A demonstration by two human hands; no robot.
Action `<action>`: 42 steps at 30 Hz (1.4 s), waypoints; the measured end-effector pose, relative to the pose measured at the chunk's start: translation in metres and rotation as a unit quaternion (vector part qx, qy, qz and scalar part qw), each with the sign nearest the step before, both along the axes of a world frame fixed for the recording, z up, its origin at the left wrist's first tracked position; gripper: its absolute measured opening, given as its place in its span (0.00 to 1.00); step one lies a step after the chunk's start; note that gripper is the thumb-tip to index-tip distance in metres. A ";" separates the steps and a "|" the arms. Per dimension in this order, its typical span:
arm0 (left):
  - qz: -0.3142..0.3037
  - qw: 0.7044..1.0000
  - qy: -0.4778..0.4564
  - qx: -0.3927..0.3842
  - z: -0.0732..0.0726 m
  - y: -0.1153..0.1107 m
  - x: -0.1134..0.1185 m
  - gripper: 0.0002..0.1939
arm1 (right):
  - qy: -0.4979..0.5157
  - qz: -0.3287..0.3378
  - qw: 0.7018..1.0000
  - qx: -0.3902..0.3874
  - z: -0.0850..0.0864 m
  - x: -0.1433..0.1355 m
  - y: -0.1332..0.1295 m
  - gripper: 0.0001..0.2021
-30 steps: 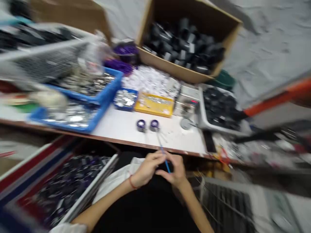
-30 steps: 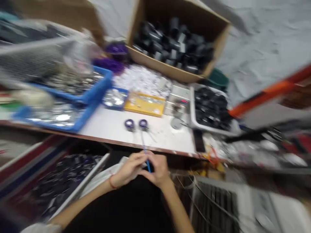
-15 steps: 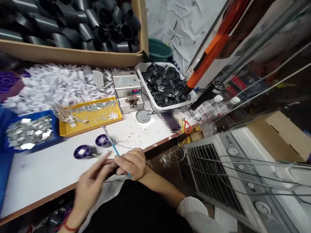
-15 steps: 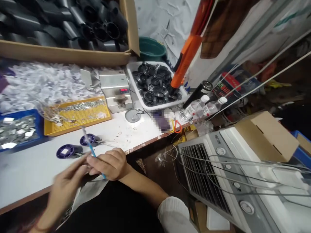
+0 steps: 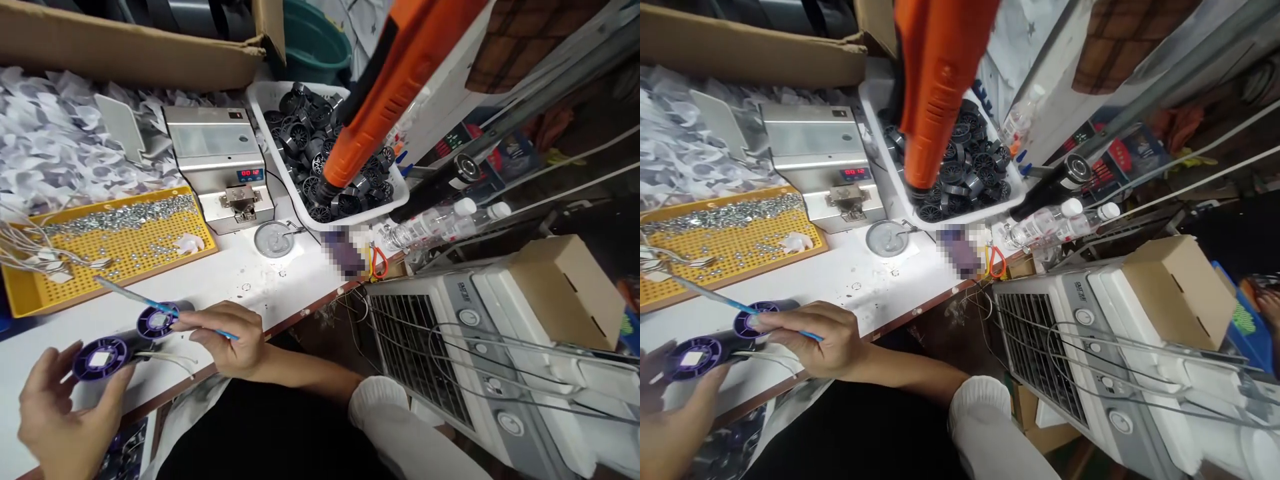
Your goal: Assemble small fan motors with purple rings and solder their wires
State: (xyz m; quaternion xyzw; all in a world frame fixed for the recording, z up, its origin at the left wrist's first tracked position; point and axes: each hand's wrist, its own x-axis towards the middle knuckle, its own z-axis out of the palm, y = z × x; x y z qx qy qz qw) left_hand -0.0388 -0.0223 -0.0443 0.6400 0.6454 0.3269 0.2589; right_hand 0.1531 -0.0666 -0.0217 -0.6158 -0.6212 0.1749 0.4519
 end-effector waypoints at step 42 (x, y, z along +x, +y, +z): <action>-0.116 0.978 -0.130 0.118 -0.018 -0.023 -0.014 0.30 | 0.117 -0.121 0.980 0.104 0.009 -0.036 -0.038 0.08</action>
